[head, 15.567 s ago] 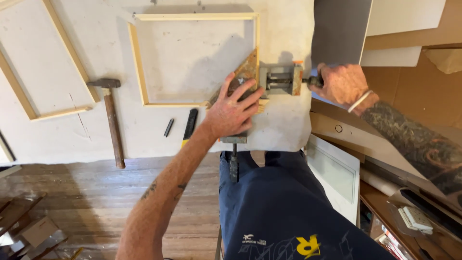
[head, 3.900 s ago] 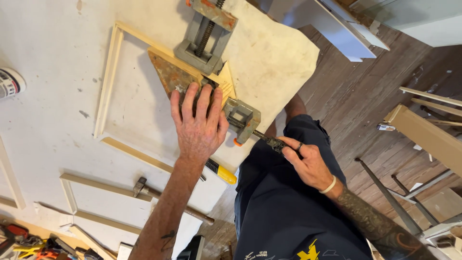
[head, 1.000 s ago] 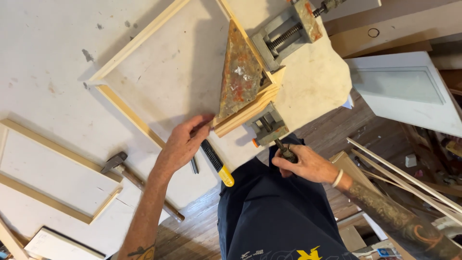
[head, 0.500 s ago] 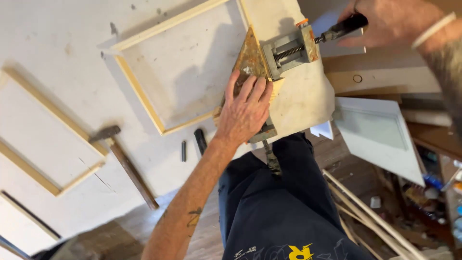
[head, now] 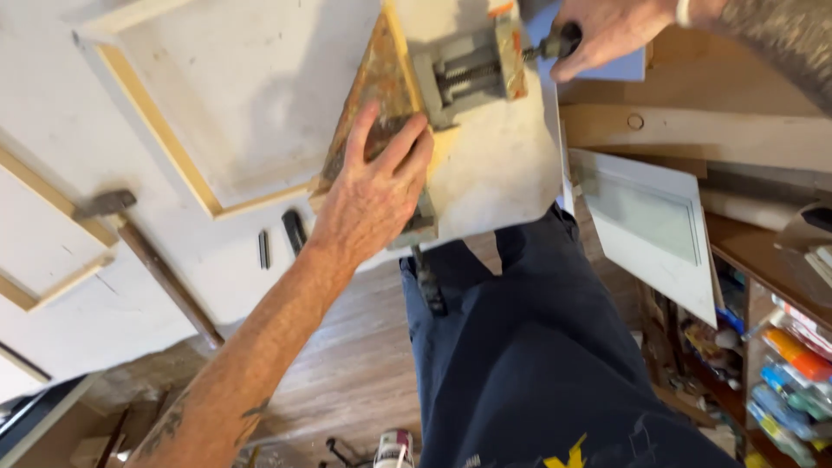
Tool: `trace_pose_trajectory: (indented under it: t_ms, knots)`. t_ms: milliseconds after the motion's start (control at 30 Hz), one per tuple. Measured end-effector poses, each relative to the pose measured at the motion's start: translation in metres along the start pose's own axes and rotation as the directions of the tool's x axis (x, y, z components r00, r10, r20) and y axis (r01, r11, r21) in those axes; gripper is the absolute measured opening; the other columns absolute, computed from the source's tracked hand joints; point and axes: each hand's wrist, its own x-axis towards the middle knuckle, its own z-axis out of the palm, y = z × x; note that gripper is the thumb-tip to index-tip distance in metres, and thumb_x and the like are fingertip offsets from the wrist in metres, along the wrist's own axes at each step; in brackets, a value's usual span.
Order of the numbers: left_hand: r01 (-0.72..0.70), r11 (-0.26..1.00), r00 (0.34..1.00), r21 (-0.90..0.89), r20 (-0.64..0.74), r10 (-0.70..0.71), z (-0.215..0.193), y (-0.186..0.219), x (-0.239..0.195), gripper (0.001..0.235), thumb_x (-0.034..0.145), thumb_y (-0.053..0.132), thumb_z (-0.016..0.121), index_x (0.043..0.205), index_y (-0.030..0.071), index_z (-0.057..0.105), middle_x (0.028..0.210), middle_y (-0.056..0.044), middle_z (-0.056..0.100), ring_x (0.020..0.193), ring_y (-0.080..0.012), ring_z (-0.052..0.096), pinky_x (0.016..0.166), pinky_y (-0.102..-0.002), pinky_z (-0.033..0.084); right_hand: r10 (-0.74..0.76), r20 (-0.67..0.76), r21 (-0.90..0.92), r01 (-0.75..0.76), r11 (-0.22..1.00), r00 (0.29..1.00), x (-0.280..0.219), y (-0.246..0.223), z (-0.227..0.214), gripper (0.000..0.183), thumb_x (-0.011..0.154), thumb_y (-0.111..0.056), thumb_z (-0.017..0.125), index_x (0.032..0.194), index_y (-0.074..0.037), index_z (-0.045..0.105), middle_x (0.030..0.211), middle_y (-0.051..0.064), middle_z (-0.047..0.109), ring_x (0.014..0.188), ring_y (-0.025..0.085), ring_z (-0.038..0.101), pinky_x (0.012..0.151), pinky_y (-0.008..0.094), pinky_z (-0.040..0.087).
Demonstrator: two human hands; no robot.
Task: Assembling wooden frames using a corner clamp and a hammer
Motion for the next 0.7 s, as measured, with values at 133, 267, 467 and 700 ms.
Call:
trace_pose_trajectory:
  t_ms: [133,267,467,700]
  knots:
    - [0.025,0.999,0.998,-0.037,0.051,-0.023,0.011,0.005,0.000,0.040,0.094,0.037,0.073,0.129,0.019,0.076,0.144,0.002,0.064,0.145,-0.0194,0.047,0.123,-0.066,0.029,0.079,0.031,-0.153,-0.073,0.985,0.996,-0.019,-0.033,-0.016,0.041,0.089,-0.035,0.072,0.063,-0.005,0.061,0.051,0.006,0.054,0.046,0.020,0.044,0.052,0.034,0.041]
    - [0.037,0.982,0.980,-0.187,-0.185,-0.073,0.003,-0.002,0.004,0.021,0.108,0.015,0.062,0.121,0.001,0.072,0.127,-0.005,0.069,0.137,-0.0197,0.053,0.116,-0.058,0.041,0.003,0.016,-0.278,0.001,0.960,1.000,-0.007,-0.014,-0.014,0.043,0.084,-0.040,0.077,0.065,-0.005,0.060,0.055,0.007,0.058,0.049,0.020,0.049,0.063,0.032,0.047]
    - [0.015,0.990,0.995,-0.139,-0.091,-0.028,0.008,-0.005,-0.004,0.042,0.099,0.033,0.065,0.131,0.007,0.072,0.137,-0.002,0.069,0.142,-0.0198,0.050,0.124,-0.053,0.031,0.029,-0.002,-0.139,-0.029,0.990,1.000,-0.016,-0.019,-0.014,0.043,0.085,-0.040,0.082,0.097,-0.003,0.063,0.075,0.010,0.057,0.064,0.024,0.049,0.061,0.038,0.045]
    - [-0.036,0.999,0.998,-0.030,-0.053,0.034,0.011,-0.009,-0.009,0.047,0.102,0.035,0.058,0.145,0.016,0.066,0.151,0.004,0.061,0.150,-0.0174,0.042,0.126,-0.053,0.027,0.155,0.057,0.036,-0.158,0.987,0.986,-0.010,-0.016,-0.011,0.038,0.084,-0.031,0.078,0.072,0.001,0.062,0.054,0.014,0.052,0.048,0.024,0.046,0.051,0.036,0.040]
